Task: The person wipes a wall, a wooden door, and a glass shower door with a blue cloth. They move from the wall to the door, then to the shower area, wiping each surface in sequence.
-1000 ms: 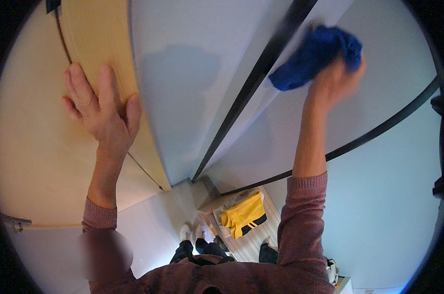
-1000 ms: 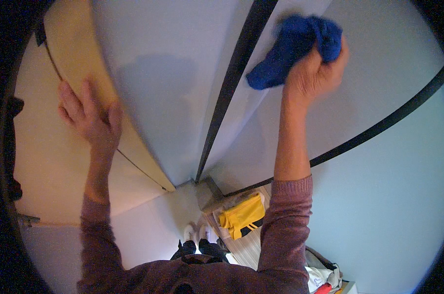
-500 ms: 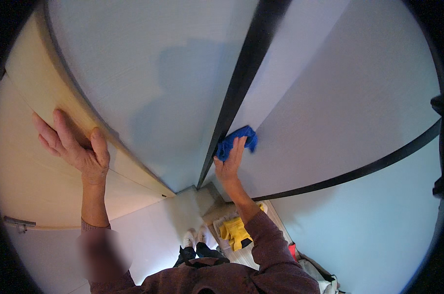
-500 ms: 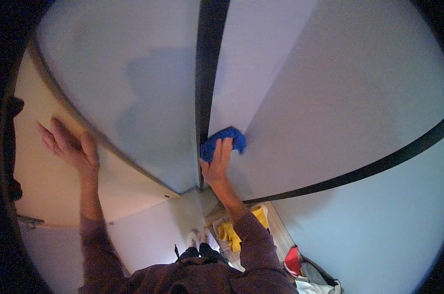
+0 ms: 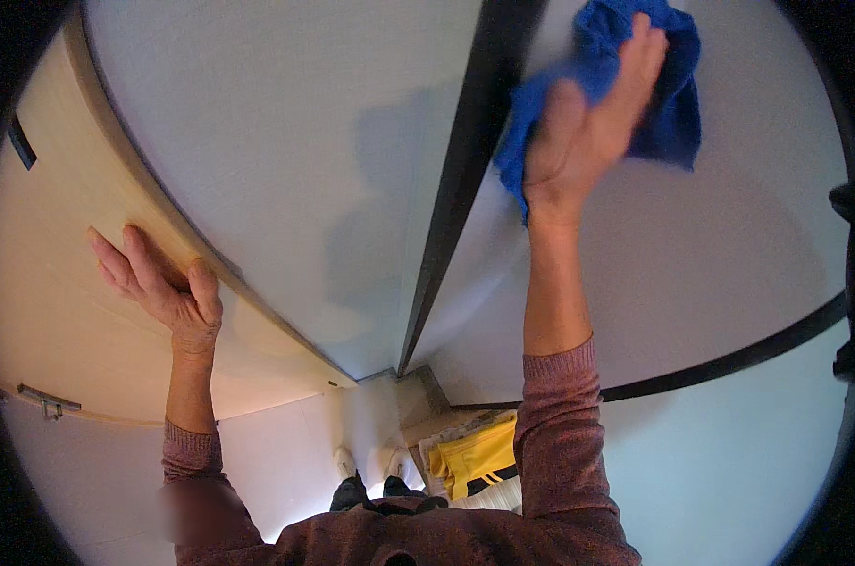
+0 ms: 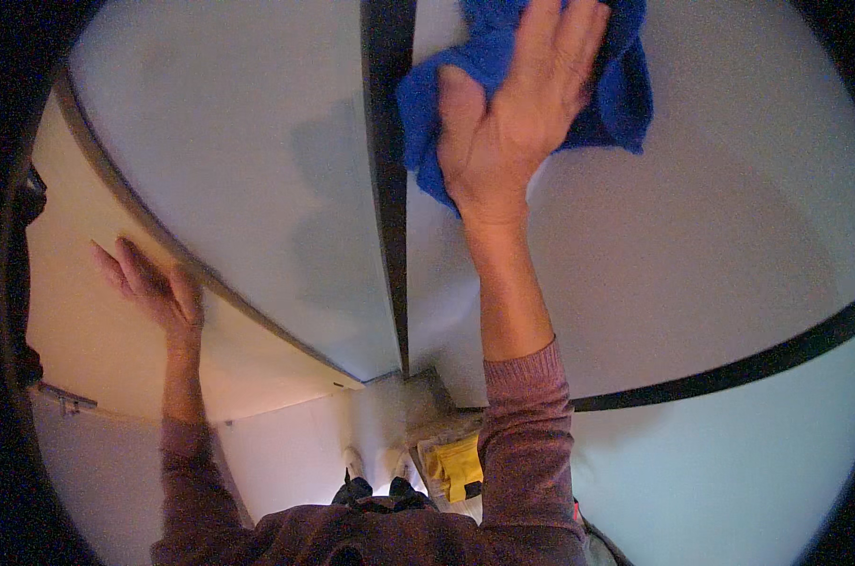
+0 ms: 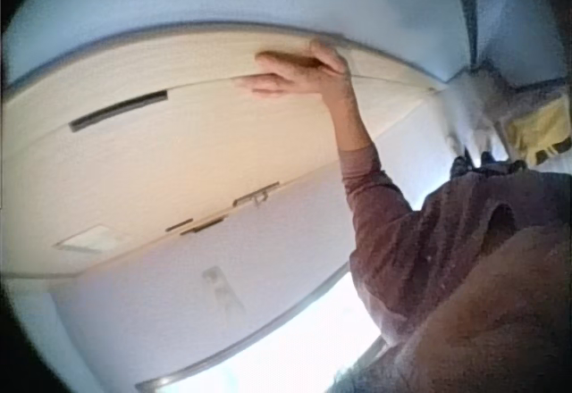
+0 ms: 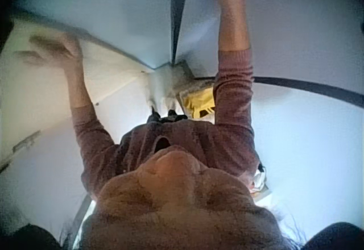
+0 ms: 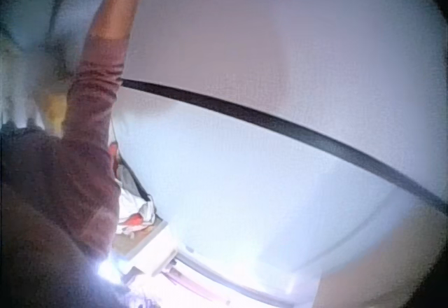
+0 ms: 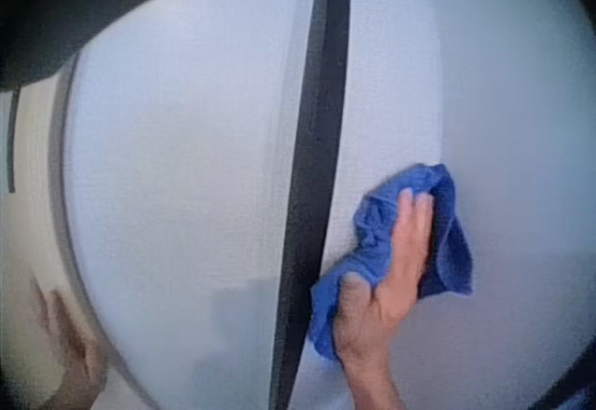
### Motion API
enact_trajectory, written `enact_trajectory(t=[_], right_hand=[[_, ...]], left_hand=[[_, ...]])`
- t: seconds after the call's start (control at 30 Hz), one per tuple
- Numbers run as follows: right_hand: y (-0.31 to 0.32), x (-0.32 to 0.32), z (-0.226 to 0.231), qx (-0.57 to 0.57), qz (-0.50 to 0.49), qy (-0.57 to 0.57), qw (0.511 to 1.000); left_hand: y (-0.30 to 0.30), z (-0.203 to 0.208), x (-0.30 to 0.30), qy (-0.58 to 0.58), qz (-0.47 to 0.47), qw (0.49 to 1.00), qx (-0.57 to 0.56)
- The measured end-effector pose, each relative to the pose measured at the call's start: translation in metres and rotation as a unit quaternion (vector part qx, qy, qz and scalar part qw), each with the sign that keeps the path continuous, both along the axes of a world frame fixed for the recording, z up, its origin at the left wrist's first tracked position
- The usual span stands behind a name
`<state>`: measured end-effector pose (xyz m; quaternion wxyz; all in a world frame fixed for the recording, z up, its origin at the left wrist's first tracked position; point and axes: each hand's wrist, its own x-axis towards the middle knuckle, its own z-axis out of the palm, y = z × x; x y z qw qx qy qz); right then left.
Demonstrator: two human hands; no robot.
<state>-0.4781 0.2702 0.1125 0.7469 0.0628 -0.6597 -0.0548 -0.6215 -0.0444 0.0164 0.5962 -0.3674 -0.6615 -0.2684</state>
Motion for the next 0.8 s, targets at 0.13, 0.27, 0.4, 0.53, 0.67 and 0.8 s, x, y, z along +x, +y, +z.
enact_trajectory(t=[0.13,0.27,0.4,0.53,0.67,0.8], right_hand=[[-0.016,0.005,-0.052,-0.109,-0.012,-0.058,0.992],[-0.059,0.017,-0.148,-0.181,0.035,-0.139,0.973],[-0.106,0.036,-0.206,-0.170,0.059,-0.242,0.953],[-0.122,0.058,-0.173,-0.216,0.156,-0.378,0.887],[-0.119,0.033,-0.102,-0.099,0.157,-0.272,0.944],[-0.107,-0.044,-0.072,-0.070,0.142,-0.129,0.979]], left_hand=[[-0.001,-0.002,-0.001,-0.015,-0.020,1.000,0.012],[0.001,-0.001,0.001,-0.027,-0.022,0.999,0.017],[0.002,-0.001,0.002,-0.020,-0.024,0.999,0.014],[0.003,-0.001,0.002,-0.016,-0.018,1.000,0.000],[0.003,0.001,0.003,-0.016,-0.016,1.000,-0.002],[0.005,0.002,0.001,-0.006,-0.017,1.000,0.006]])
